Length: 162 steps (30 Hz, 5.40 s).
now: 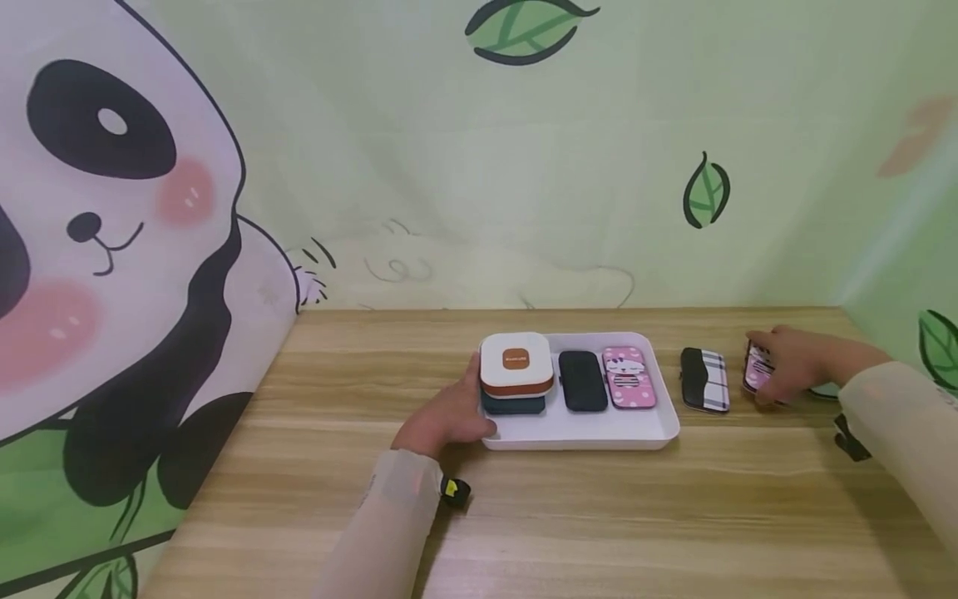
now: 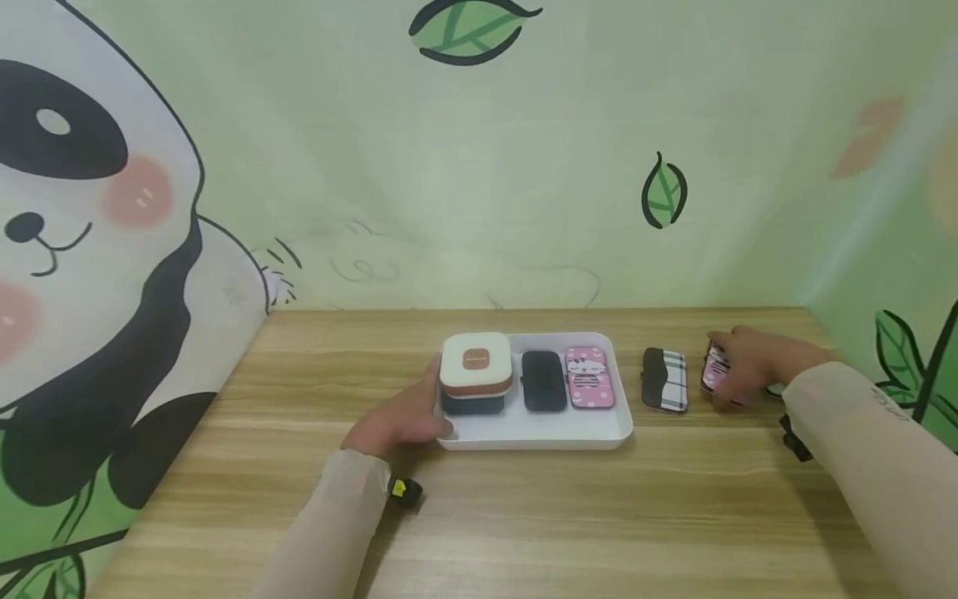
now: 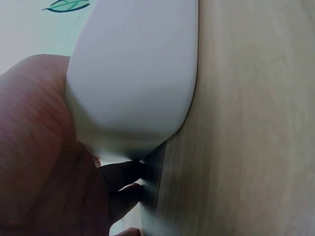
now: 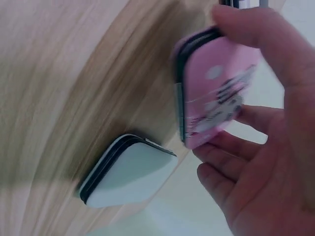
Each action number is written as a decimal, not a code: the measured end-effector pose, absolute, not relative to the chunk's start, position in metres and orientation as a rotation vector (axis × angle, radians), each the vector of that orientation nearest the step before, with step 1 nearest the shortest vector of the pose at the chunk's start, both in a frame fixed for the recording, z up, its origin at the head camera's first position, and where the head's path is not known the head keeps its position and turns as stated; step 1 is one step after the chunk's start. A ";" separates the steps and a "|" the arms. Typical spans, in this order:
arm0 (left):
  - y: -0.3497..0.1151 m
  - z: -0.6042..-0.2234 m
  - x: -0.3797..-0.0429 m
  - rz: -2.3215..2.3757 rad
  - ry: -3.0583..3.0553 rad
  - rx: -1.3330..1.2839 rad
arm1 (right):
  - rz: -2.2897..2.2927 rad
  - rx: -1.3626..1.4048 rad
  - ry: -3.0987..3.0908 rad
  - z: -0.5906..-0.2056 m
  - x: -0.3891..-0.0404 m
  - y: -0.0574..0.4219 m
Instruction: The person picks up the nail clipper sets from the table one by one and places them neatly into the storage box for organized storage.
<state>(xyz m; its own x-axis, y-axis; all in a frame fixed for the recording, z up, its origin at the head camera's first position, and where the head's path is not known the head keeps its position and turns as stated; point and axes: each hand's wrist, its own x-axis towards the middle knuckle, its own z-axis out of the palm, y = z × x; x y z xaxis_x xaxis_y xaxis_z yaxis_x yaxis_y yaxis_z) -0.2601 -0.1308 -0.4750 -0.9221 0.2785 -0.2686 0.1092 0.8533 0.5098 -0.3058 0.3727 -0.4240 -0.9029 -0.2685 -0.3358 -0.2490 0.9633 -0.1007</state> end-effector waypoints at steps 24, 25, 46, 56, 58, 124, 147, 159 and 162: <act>-0.132 -0.474 -0.259 0.731 2.695 0.289 | -0.071 -0.628 2.920 -0.394 -0.305 0.318; -0.132 -0.473 -0.259 0.738 2.694 0.293 | -0.063 -0.648 2.923 -0.392 -0.304 0.314; -0.135 -0.479 -0.263 0.701 2.684 0.287 | -0.126 -0.852 2.835 -0.390 -0.291 0.233; -0.134 -0.476 -0.262 0.694 2.686 0.280 | -0.065 -0.996 2.816 -0.411 -0.301 0.213; -0.134 -0.476 -0.261 0.691 2.688 0.281 | -0.044 -1.020 2.815 -0.416 -0.303 0.211; -0.129 -0.464 -0.254 0.696 2.697 0.298 | -0.167 -0.590 2.710 -0.429 -0.306 0.308; -0.128 -0.463 -0.253 0.694 2.688 0.284 | -0.134 -0.616 2.765 -0.435 -0.308 0.301; -0.130 -0.462 -0.252 0.720 2.686 0.289 | -0.121 -0.740 2.888 -0.408 -0.312 0.276; -0.130 -0.463 -0.252 0.714 2.692 0.295 | -0.096 -0.760 2.899 -0.404 -0.310 0.269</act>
